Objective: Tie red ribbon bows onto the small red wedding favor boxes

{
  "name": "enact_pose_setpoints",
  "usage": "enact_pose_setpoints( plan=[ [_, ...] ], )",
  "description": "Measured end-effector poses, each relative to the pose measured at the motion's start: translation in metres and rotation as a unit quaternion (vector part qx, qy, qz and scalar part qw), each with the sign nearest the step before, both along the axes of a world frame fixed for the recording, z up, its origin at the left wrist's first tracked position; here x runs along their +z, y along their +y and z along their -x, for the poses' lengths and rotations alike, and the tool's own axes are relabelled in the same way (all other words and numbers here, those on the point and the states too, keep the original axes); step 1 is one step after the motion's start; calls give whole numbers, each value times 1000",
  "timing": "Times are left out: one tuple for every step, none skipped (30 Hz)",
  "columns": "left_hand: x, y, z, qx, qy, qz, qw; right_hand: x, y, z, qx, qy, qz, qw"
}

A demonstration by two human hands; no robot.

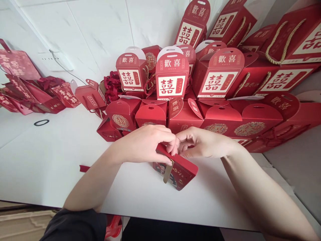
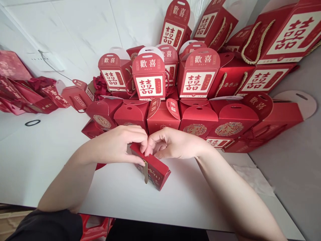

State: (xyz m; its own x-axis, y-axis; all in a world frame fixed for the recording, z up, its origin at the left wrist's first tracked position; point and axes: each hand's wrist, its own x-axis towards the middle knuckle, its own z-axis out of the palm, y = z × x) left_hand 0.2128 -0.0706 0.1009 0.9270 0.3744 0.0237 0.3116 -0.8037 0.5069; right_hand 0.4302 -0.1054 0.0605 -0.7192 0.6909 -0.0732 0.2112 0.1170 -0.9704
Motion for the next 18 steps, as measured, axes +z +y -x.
enact_pose_setpoints(
  plan=[
    [0,0,0,4,-3,-4,1000,-1,0,1,-4,-7,-26,1000],
    [1,0,1,11,-6,-9,1000,-2,0,1,-10,-11,-52,999],
    [1,-1,1,18,-8,-15,1000,-3,0,2,-14,-11,-74,997],
    [1,-1,2,26,-11,-25,999,-4,0,3,-16,-10,-91,996],
    [2,-2,2,34,-12,-36,999,-5,0,4,-15,-8,-103,995],
    [2,-3,2,43,-12,-50,998,-6,0,4,-12,-5,-110,994],
    [2,-4,2,53,-11,-67,996,-6,0,4,-9,-5,-113,994],
    [1,-4,2,61,-10,-84,995,-6,0,5,-8,-8,-113,993],
    [1,-5,2,68,-6,-102,992,-6,0,5,-10,-12,-114,993],
    [0,-6,2,71,1,-116,991,-6,-1,5,-15,-18,-116,993],
    [-1,-7,2,73,11,-127,989,-4,-2,5,-19,-25,-118,992],
    [-1,-7,2,77,23,-132,988,-3,-3,5,-23,-30,-122,992],
    [-2,-8,2,84,36,-129,987,-1,-5,6,-25,-35,-126,991],
    [-3,-9,2,97,50,-120,987,1,-7,7,-27,-38,-130,990],
    [-3,-11,3,110,63,-105,986,3,-9,8,-29,-45,-135,989],
    [-3,-13,3,120,76,-89,986,5,-11,9,-34,-55,-143,988],
    [-2,-15,3,126,90,-73,985,7,-14,11,-44,-69,-158,984],
    [-1,-18,3,127,101,-60,985,8,-18,13,-59,-88,-178,978]
  ],
)
